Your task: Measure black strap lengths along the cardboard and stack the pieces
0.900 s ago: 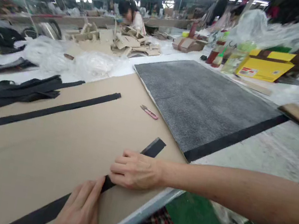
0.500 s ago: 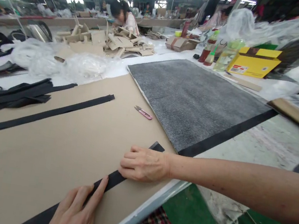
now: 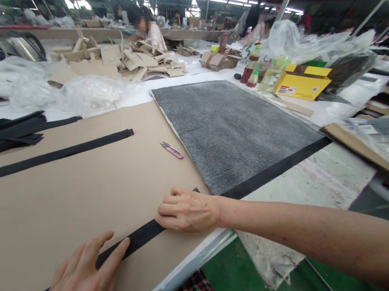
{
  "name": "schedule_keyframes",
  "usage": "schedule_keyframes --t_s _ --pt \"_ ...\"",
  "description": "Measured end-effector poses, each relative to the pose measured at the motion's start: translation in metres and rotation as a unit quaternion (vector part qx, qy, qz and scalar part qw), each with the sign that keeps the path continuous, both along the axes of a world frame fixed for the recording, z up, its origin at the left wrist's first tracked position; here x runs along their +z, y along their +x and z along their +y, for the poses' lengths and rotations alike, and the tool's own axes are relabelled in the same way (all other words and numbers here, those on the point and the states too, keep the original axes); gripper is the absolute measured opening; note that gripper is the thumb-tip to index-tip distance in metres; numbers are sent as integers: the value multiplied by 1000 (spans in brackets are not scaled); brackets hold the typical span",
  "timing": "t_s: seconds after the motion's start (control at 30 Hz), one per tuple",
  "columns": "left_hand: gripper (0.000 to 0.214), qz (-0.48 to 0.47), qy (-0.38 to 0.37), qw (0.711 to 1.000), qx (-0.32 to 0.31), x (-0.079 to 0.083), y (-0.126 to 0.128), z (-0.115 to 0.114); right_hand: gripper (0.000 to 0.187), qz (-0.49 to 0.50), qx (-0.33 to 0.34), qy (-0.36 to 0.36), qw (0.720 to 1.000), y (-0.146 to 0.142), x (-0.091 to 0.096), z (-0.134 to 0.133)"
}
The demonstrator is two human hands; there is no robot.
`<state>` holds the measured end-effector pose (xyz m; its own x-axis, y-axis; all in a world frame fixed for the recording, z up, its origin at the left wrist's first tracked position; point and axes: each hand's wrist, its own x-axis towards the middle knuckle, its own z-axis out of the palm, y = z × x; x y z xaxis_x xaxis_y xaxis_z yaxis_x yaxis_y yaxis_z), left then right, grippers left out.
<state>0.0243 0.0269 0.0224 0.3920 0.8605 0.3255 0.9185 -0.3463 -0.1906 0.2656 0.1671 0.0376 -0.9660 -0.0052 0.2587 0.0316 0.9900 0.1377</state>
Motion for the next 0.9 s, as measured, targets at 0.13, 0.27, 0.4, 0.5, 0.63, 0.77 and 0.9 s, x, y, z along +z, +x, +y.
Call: schedule_keyframes --t_s 0.13,0.27,0.4,0.5,0.63,0.77,0.9 --pt "50 -58 -25 995 -77 -3 28 21 24 14 0 5 1000 -2 -4 -1" --pt "43 -73 -49 994 -63 -13 45 27 21 8 4 8 1000 4 -4 3" --pt "44 -43 -47 995 -76 -13 47 26 21 -11 -1 15 1000 16 -1 9" --pt "49 -17 -41 996 -83 -9 49 28 20 -17 -10 28 999 23 0 12" --pt "51 6 -51 997 -64 -5 55 31 18 -33 -14 42 998 28 3 14" --pt "56 26 -65 996 -51 -1 59 33 19 -60 -23 46 997 32 10 16" --pt "58 31 -60 996 -52 0 62 34 20 -69 -25 50 996 37 14 17"
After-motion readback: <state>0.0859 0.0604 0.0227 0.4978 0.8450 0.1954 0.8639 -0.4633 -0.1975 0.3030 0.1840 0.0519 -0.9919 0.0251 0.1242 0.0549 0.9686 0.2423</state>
